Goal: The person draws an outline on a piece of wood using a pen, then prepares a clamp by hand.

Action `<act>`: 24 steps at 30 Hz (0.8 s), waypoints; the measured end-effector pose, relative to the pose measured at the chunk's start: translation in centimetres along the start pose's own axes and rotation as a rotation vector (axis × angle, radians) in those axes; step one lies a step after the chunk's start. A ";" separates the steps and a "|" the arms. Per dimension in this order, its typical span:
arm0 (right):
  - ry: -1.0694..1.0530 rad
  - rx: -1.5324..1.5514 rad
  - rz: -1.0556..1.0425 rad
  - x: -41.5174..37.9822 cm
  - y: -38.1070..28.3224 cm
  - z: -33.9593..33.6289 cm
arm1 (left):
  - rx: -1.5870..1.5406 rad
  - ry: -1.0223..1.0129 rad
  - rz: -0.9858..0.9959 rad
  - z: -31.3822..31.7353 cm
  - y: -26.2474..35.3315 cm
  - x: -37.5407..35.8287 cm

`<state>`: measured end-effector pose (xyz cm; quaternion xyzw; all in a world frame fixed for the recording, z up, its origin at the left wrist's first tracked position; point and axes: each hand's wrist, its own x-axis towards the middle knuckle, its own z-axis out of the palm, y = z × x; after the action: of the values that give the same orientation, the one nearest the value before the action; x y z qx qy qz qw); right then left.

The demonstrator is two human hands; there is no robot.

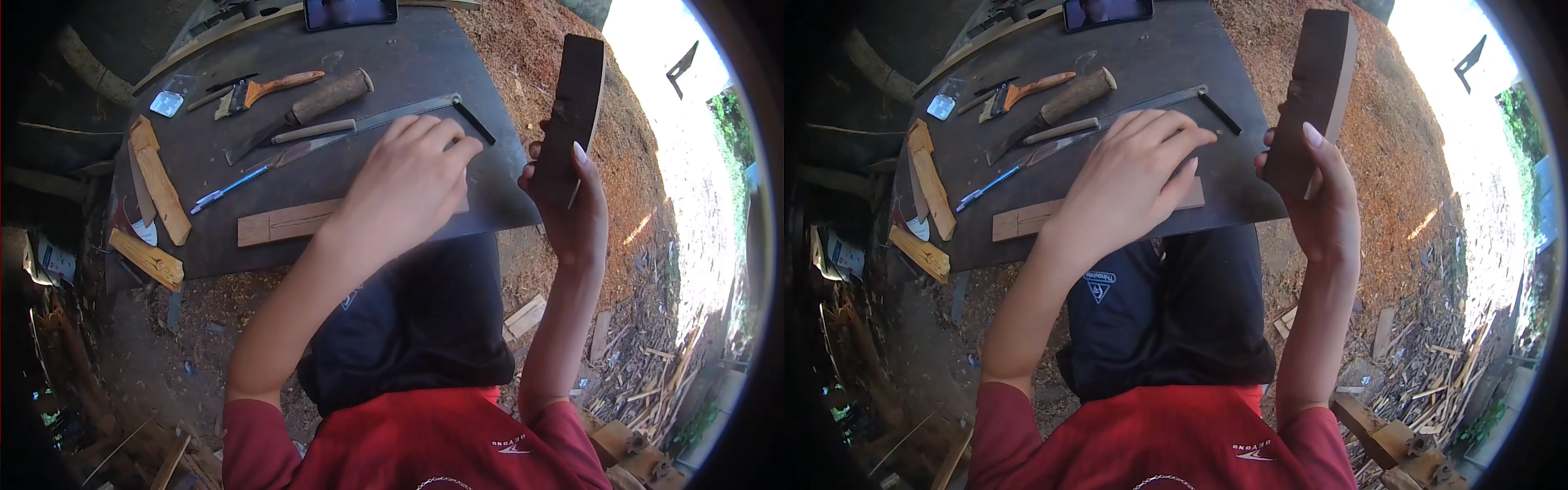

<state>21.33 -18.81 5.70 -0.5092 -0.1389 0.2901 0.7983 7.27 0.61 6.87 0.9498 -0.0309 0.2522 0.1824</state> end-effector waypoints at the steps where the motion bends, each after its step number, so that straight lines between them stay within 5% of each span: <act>1: 0.018 0.016 0.011 -0.5 0.3 -0.7 | 0.069 -0.022 0.031 1.0 -0.7 1.2; 10: 0.083 -0.139 -0.035 -5.0 0.9 -0.7 | 0.235 -0.405 -0.041 4.4 -4.2 9.3; 16: 0.113 -0.227 -0.070 -5.7 1.6 -1.3 | 0.234 -0.215 0.030 4.9 -4.7 7.4; 24: 0.118 -0.400 -0.105 -5.9 1.6 1.1 | 0.365 -0.222 -0.071 1.9 -4.6 3.4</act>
<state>15.55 -21.06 5.18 -0.6656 -0.1729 0.1842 0.7022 11.83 4.34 5.45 0.9895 0.0287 0.1409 0.0117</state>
